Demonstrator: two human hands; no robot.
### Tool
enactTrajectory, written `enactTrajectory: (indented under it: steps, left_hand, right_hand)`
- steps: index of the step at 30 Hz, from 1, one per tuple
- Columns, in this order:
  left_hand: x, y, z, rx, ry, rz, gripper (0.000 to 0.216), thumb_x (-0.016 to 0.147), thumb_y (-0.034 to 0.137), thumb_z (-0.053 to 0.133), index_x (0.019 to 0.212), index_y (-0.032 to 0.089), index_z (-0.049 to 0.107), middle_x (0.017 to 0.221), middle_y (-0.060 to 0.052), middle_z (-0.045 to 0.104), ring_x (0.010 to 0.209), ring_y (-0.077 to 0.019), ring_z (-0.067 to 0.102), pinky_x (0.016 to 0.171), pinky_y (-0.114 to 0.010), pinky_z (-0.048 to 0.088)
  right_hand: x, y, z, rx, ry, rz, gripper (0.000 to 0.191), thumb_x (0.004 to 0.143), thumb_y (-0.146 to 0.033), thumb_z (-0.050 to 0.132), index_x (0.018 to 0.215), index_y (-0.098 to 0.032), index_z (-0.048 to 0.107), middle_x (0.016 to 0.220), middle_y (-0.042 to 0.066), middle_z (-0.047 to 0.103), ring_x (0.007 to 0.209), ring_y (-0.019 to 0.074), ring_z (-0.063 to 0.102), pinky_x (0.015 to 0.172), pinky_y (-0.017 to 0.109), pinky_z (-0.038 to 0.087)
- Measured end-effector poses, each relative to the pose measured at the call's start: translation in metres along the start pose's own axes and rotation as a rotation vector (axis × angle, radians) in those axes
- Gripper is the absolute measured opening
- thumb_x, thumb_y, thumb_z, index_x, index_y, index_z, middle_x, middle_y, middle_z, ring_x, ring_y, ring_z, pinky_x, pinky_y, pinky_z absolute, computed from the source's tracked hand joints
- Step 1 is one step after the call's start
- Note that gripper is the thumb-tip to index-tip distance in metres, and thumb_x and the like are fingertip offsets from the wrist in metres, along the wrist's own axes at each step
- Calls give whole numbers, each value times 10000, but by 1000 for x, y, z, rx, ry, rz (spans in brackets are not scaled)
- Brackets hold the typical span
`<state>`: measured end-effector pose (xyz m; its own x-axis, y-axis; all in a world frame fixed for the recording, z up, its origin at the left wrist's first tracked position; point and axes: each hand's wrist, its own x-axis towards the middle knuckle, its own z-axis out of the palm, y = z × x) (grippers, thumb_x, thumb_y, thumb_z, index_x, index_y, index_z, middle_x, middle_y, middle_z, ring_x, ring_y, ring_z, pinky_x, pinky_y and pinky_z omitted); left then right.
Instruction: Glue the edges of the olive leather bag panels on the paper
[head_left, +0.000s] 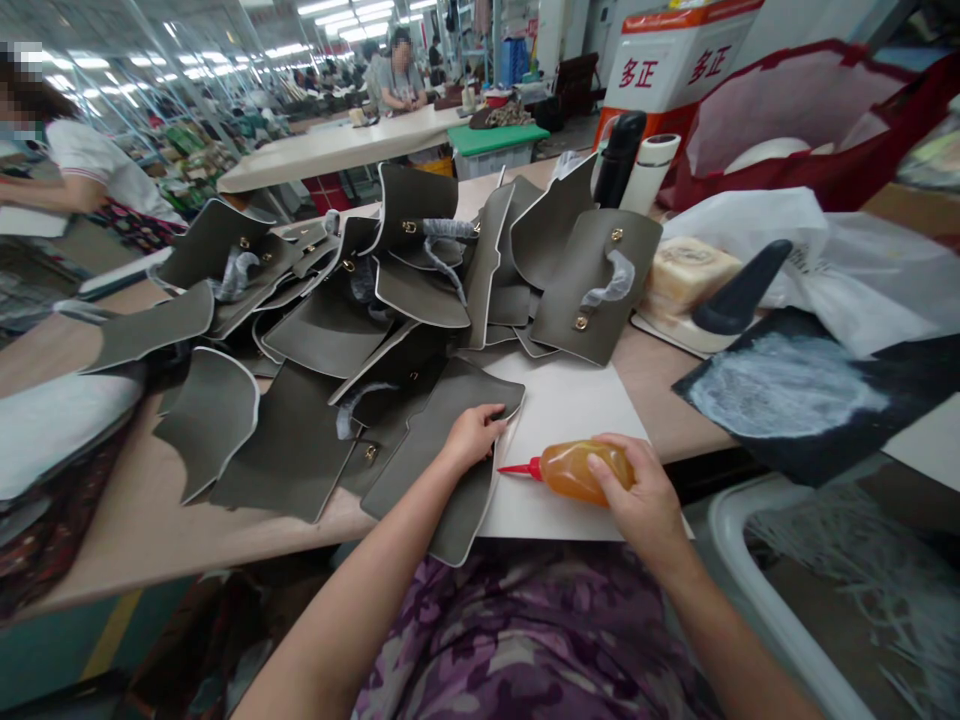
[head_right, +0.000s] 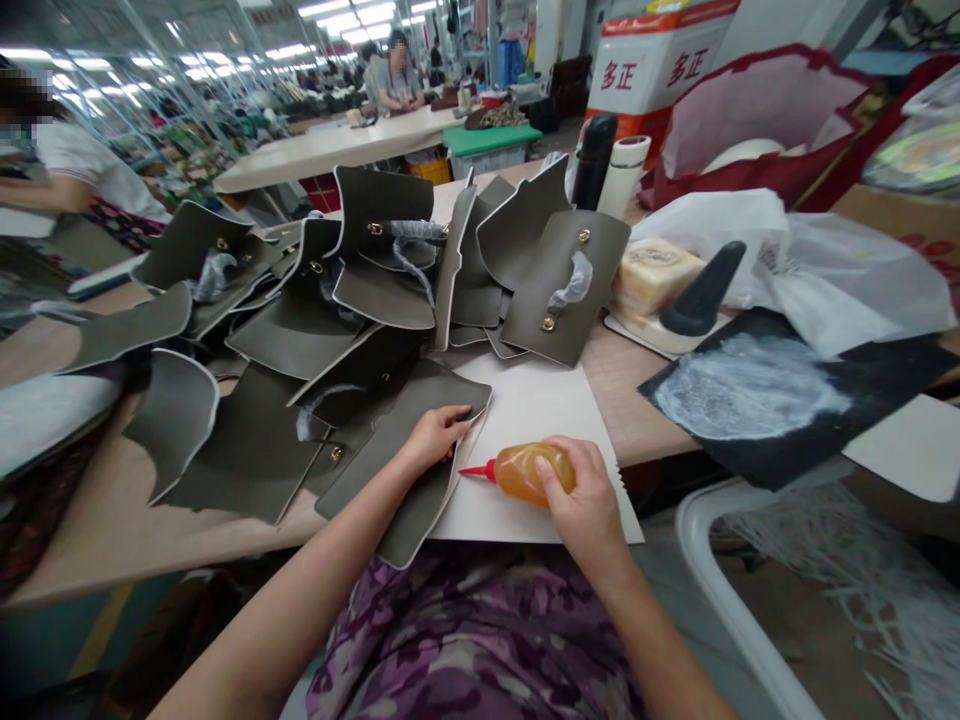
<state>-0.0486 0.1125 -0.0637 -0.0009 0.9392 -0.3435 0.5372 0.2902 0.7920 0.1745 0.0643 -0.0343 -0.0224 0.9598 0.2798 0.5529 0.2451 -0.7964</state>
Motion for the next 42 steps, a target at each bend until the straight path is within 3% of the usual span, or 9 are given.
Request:
enactTrajectory:
  steps: [29, 34, 42]
  left_hand:
    - [3, -9, 5, 31, 50, 57, 390, 815, 268, 479, 1200, 202, 495, 651, 31, 559, 377, -47, 444, 413, -178, 386]
    - [3, -10, 5, 23, 50, 60, 390, 819, 285, 475, 1202, 212, 490, 674, 28, 553, 380, -43, 442, 403, -172, 381]
    - [1, -5, 3, 17, 36, 31, 396, 822, 272, 469, 1211, 197, 487, 688, 17, 563, 374, -43, 431, 379, -173, 369]
  right_hand:
    - [-36, -5, -1, 224, -207, 347, 295, 733, -435, 509, 913, -204, 546, 937, 43, 574, 888, 219, 528, 852, 351, 386]
    - [-33, -4, -3, 264, -252, 392, 293, 735, -435, 511, 919, -208, 541, 908, 32, 590, 859, 214, 539, 778, 325, 417]
    - [-8, 13, 2, 144, -37, 275, 283, 742, -413, 512, 922, -197, 538, 912, 47, 565, 850, 218, 521, 813, 372, 395]
